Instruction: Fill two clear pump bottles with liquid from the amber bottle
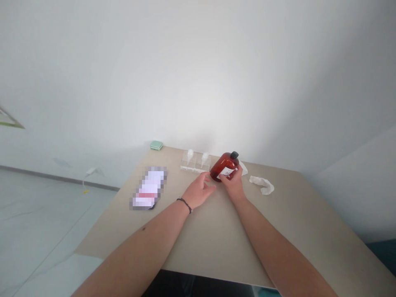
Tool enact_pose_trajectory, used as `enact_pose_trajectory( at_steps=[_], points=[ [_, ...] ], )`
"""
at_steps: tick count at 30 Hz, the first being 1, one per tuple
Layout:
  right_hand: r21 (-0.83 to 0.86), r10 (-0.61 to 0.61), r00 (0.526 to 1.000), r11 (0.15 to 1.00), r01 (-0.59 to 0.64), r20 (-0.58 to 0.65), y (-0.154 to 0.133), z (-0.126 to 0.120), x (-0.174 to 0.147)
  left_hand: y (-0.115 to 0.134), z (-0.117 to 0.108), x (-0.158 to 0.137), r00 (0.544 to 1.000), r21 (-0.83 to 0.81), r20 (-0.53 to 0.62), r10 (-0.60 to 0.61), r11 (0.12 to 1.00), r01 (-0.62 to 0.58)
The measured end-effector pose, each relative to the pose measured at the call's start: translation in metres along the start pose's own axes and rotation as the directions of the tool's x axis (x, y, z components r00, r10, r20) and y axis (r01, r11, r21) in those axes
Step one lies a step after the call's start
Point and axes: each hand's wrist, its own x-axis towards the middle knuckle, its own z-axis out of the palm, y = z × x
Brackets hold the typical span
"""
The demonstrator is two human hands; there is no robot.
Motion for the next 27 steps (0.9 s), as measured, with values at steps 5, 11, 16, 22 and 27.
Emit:
enact_pose_trajectory(
  at_steps=[5,11,16,22,27],
  points=[
    [-0.042,0.023,0.998,0.999,-0.026,-0.063,0.004,0.009,0.02,-0.004,-0.001,0.001,1.0,0.034,0.014,0.004,0.999,-0.004],
    [-0.047,0.041,0.998,0.998,-0.043,-0.037,0.012,0.014,0.027,-0.002,0.0,0.0,1.0,0.053,0.028,0.006,0.999,-0.007],
    [-0.03,0.04,0.999,0.999,-0.04,-0.003,0.014,0.014,0.026,-0.002,0.002,0.0,1.0,0.076,0.028,0.008,0.997,-0.01],
    [-0.054,0.005,0.999,0.999,-0.003,0.034,0.013,0.016,0.025,-0.002,0.003,0.0,0.999,0.104,0.029,0.017,0.994,-0.02],
    [-0.127,-0.015,0.999,0.992,0.02,0.04,0.014,0.017,0.023,0.0,0.004,-0.001,0.998,0.154,0.051,0.033,0.987,-0.041]
  ],
)
